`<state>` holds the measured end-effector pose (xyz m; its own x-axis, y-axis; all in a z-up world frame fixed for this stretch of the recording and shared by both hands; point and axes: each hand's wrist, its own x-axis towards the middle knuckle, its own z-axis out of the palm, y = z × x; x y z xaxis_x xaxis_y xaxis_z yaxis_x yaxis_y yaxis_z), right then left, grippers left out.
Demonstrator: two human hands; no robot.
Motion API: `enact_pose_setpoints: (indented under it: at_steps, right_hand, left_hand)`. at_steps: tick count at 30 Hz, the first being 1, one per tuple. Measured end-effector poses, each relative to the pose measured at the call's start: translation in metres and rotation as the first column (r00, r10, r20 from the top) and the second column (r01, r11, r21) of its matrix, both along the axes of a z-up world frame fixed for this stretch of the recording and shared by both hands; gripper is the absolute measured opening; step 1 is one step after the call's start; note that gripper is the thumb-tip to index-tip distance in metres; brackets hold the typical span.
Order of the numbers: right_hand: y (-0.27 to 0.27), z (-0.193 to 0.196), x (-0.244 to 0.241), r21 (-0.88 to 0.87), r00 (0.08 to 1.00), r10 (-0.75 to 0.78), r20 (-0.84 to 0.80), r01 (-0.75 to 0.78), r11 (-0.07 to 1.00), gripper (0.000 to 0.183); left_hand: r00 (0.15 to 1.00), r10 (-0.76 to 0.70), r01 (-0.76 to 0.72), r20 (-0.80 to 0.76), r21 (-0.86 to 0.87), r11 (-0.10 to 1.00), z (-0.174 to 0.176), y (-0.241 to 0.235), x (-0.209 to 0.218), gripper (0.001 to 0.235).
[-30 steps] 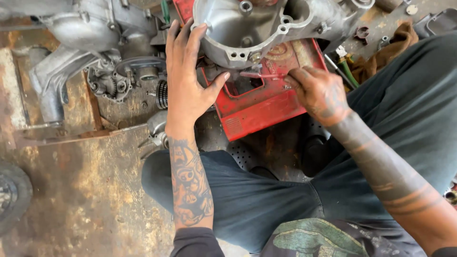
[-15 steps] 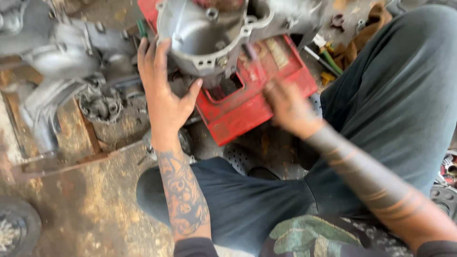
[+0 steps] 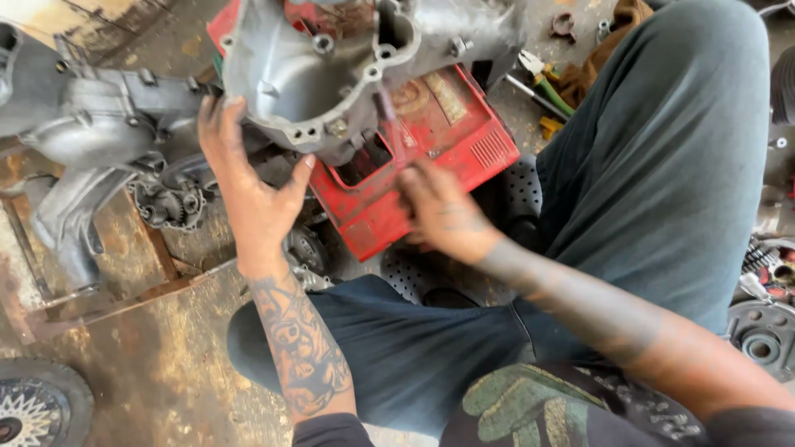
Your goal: Repairing and cleaning a motorcycle engine crankcase using a brush and pliers
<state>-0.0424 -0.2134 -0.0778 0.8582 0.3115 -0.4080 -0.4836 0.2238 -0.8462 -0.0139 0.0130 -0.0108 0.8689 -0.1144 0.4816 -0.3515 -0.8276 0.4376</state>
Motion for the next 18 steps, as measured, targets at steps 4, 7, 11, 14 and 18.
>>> enact_pose_setpoints:
  at_steps: [4, 7, 11, 14, 18]
  right_hand:
    - [0.038, -0.034, -0.031, 0.447, 0.98, 0.046, -0.192, 0.045, 0.893, 0.025]
    - [0.011, -0.031, -0.028, 0.665, 0.927, 0.229, -0.297, 0.028, 0.747, 0.026]
    - [-0.009, -0.006, 0.01, 0.702, 0.894, 0.075, -0.442, 0.292, 0.65, 0.022]
    - [0.036, 0.007, 0.007, 0.71, 0.883, -0.015, -0.469, 0.386, 0.589, 0.03]
    - [0.076, 0.007, -0.049, 0.739, 0.839, 0.133, -0.527, 0.376, 0.559, 0.029]
  left_hand:
    - [0.999, -0.036, 0.036, 0.003, -0.008, 0.999, 0.002, -0.003, -0.003, 0.082]
    - [0.998, 0.005, -0.006, -0.055, -0.022, 1.0, 0.003, -0.006, -0.006, 0.084]
    - [1.0, -0.014, 0.013, -0.027, -0.037, 0.999, 0.002, -0.009, -0.002, 0.082]
    - [0.999, -0.009, 0.008, -0.041, -0.029, 1.0, 0.001, -0.007, -0.006, 0.084]
    - [0.999, 0.018, -0.018, -0.042, -0.007, 1.0, 0.001, -0.007, -0.006, 0.085]
